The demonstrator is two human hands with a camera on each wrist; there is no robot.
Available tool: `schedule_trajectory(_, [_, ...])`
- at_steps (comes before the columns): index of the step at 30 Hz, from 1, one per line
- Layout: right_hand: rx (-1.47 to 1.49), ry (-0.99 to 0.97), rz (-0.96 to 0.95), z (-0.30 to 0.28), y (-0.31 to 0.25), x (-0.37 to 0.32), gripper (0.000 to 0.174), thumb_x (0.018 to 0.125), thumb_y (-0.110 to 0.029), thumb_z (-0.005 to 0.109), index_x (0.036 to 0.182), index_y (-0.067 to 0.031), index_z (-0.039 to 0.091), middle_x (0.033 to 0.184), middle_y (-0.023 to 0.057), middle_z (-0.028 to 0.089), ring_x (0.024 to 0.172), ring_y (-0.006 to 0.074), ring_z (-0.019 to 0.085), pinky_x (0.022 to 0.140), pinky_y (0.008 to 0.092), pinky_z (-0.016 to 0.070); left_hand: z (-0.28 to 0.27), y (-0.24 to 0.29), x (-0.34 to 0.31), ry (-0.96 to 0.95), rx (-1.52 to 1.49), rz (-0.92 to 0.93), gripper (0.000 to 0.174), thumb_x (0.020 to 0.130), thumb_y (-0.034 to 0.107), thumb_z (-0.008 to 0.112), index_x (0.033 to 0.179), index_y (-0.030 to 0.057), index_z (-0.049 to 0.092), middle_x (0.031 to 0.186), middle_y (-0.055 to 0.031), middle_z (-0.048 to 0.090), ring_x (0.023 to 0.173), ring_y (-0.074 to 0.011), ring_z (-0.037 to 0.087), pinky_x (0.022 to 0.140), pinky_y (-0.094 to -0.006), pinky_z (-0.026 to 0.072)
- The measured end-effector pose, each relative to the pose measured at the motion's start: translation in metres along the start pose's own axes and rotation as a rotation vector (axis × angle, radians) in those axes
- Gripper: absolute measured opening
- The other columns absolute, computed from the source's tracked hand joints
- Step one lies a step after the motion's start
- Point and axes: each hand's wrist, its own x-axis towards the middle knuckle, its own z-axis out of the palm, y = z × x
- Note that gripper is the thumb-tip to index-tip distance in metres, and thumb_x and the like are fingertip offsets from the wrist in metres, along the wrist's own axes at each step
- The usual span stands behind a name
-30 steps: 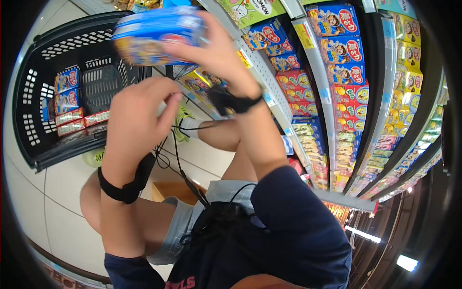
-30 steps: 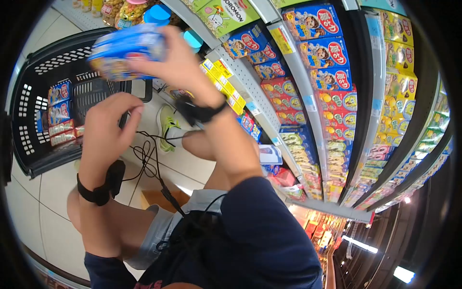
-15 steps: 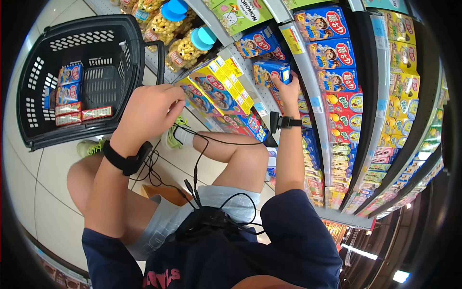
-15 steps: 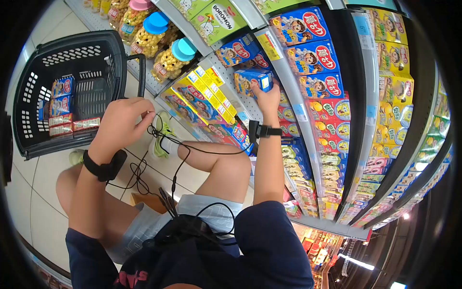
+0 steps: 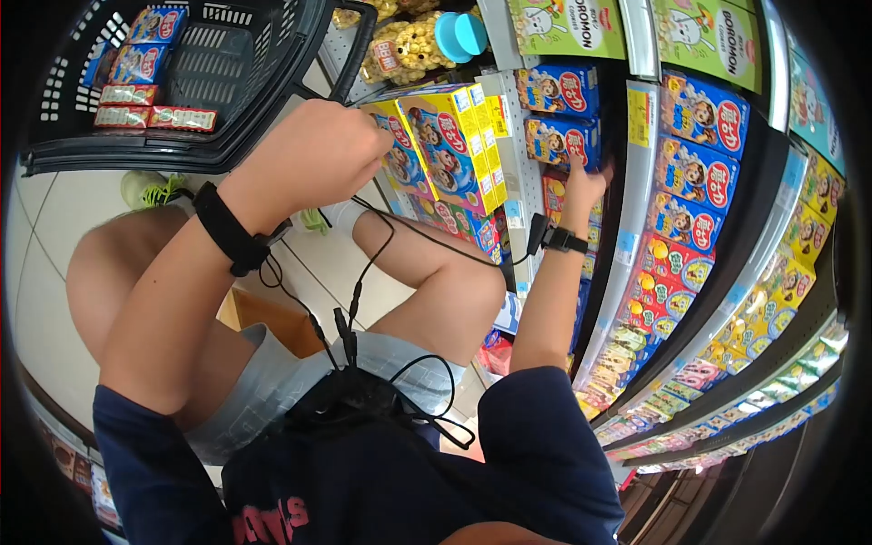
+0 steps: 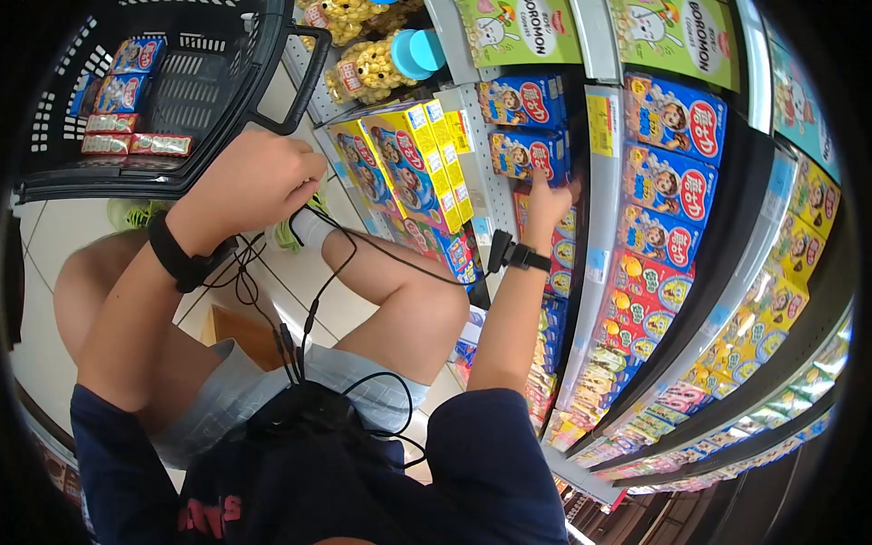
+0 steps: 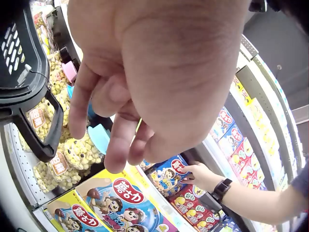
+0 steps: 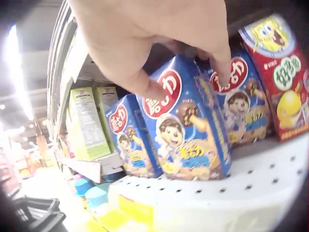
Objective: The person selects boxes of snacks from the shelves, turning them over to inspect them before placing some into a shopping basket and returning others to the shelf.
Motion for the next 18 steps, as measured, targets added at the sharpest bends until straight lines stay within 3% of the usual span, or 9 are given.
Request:
schedule_trajectory(2, [0.633,0.079,0.550,-0.001,-0.078,-0.024,0.063,0.084,-0.004,0.069,0.138,0.0076,0.040,0.131,0.0234,0.053,0.119,0.0335,0.055,0.103,0.0502,0.0447,0.002,-0.004,-0.004,-0.010,0.013,-0.019,0.011,0.083,0.014,0.064,0.079,0.0050,0.060,0.075,-0.0101,0.062,0.071,-0.0332,0.063,0.063,-0.0435,0.0495])
schedule_trajectory(3, [0.625,0.073,0.549,0.005,-0.067,-0.024,0.063,0.084,-0.004,0.069,0.138,0.0076,0.040,0.131,0.0234,0.053,0.119,0.0335,0.055,0.103,0.0502,0.0447,0.003,-0.004,-0.006,-0.021,0.018,-0.022,0.011,0.083,0.014,0.064,0.079,0.0051,0.059,0.075,-0.0101,0.062,0.071,-0.0334,0.063,0.063,-0.0435,0.0496])
schedule_trajectory(5, [1.061,-0.132,0.773,0.019,-0.040,-0.023,0.053,0.088,-0.005,0.064,0.134,0.0062,0.042,0.130,0.0230,0.053,0.120,0.0384,0.053,0.103,0.0592,0.0424,0.002,-0.004,-0.011,-0.029,0.013,-0.038,0.011,0.082,0.014,0.065,0.079,0.0054,0.059,0.075,-0.0101,0.062,0.071,-0.0333,0.063,0.063,-0.0434,0.0497])
schedule_trajectory(9, [0.950,-0.024,0.711,0.054,-0.050,-0.032,0.049,0.091,-0.008,0.063,0.133,0.0057,0.043,0.131,0.0215,0.053,0.121,0.0383,0.053,0.105,0.0611,0.0378,0.001,-0.007,-0.021,-0.059,0.014,-0.093,0.012,0.080,0.014,0.067,0.078,0.0062,0.059,0.074,-0.0100,0.060,0.068,-0.0334,0.061,0.064,-0.0428,0.0488])
schedule_trajectory(11, [0.893,0.090,0.680,0.066,-0.058,-0.032,0.047,0.092,-0.008,0.062,0.133,0.0057,0.044,0.131,0.0211,0.054,0.121,0.0375,0.053,0.105,0.0589,0.0377,-0.001,-0.010,-0.024,-0.074,0.016,-0.108,0.012,0.079,0.014,0.067,0.078,0.0063,0.058,0.073,-0.0099,0.059,0.067,-0.0332,0.061,0.064,-0.0424,0.0483])
schedule_trajectory(15, [0.924,0.060,0.752,0.064,-0.049,-0.027,0.046,0.094,-0.010,0.061,0.132,0.0057,0.043,0.131,0.0207,0.053,0.121,0.0360,0.053,0.105,0.0551,0.0379,-0.006,-0.010,-0.025,-0.136,0.002,-0.186,0.015,0.074,0.011,0.070,0.076,0.0065,0.056,0.071,-0.0093,0.056,0.065,-0.0324,0.057,0.064,-0.0417,0.0452])
schedule_trajectory(18, [0.892,0.138,0.680,0.070,-0.056,-0.034,0.042,0.096,-0.010,0.059,0.130,0.0055,0.043,0.131,0.0204,0.053,0.120,0.0341,0.053,0.106,0.0512,0.0385,-0.010,-0.008,-0.019,-0.161,0.067,-0.200,0.017,0.074,0.012,0.072,0.075,0.0075,0.056,0.072,-0.0077,0.057,0.065,-0.0294,0.059,0.065,-0.0389,0.0467])
